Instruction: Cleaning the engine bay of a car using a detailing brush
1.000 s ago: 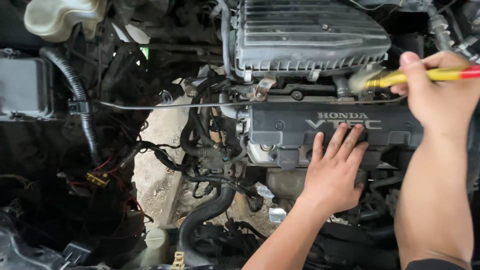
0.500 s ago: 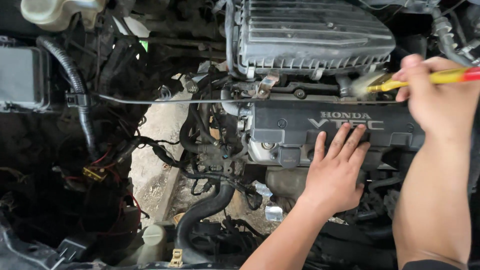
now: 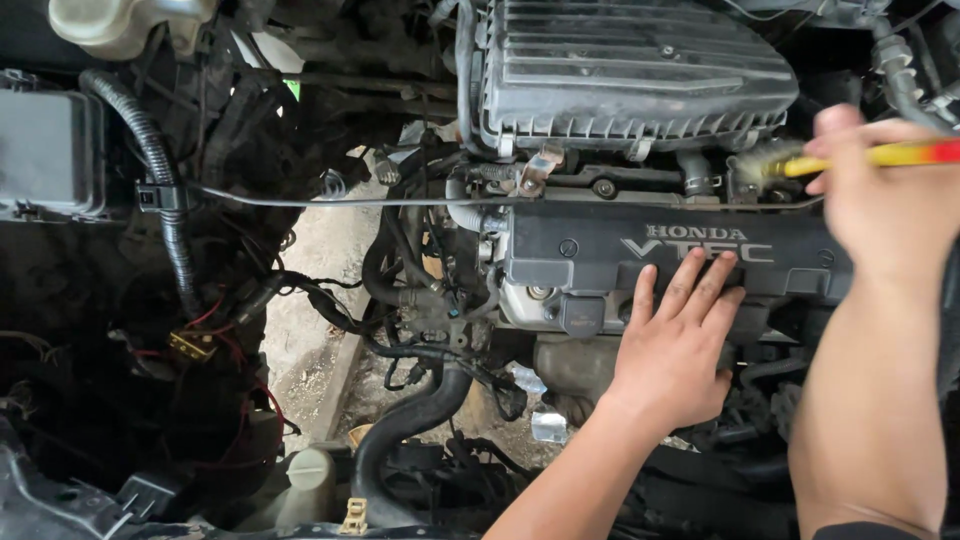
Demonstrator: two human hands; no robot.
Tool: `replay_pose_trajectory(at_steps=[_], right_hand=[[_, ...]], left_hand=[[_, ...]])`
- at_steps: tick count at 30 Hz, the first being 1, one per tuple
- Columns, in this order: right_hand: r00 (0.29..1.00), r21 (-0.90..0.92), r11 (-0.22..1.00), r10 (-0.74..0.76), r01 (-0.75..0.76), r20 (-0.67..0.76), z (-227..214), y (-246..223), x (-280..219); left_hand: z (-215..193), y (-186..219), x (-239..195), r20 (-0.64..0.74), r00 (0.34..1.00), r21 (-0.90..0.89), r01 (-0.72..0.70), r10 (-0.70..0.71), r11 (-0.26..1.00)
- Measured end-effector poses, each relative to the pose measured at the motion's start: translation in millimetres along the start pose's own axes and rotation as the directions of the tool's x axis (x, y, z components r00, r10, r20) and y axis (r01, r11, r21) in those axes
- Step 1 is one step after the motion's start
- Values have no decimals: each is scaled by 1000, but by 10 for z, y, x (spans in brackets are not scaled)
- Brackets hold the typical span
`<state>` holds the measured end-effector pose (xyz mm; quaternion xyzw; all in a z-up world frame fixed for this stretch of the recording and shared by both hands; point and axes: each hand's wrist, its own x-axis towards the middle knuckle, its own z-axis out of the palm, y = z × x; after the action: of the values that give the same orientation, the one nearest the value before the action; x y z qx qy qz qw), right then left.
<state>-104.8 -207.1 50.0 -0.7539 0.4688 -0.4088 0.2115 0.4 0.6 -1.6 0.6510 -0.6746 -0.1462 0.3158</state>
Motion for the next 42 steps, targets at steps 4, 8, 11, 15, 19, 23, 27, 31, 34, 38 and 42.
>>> replay_pose_trajectory(at_steps=[4,8,11,15,19,23,27,31,34,38,42], right_hand=[[998,-137,989,-52,48,-26,-39,64,-30],[994,-48,999,-13,18,109,-7,-295,-127],[997,-45,996,-72,72,-1,42,-67,-104],[982,-254,949,-185,186,29,32,-170,-111],[1000,-28,1000,-10,11,28,107,-295,-113],[911,-505,786,-413,358,2,36,-76,-131],[992,-88,996,21,-10,128,19,-324,-134],[997,-140,990,40,-31,62,86,178,-79],[962,39,990,122,-136,245,172,-441,-208],[894,290,943,18,-164,447,257,-686,-322],[771,624,691,-153,-364,619,380,-481,-308]], left_hand=[[17,9,5,1,1000,28,5,-5,1000],[23,11,-8,-17,1000,26,4,-4,1000],[17,14,-6,-11,1000,17,1,0,1000],[11,13,-9,-28,1000,22,0,0,1000],[31,5,-11,-24,1000,33,0,0,999],[8,11,-4,8,1000,8,-3,3,1000],[14,9,-12,-30,1000,14,1,-1,1000],[15,27,-14,-57,998,-29,10,-11,1000],[66,10,-22,-24,1000,85,18,-16,996],[85,32,0,-4,1000,103,23,-22,994],[70,3,-11,13,998,98,55,-57,994]])
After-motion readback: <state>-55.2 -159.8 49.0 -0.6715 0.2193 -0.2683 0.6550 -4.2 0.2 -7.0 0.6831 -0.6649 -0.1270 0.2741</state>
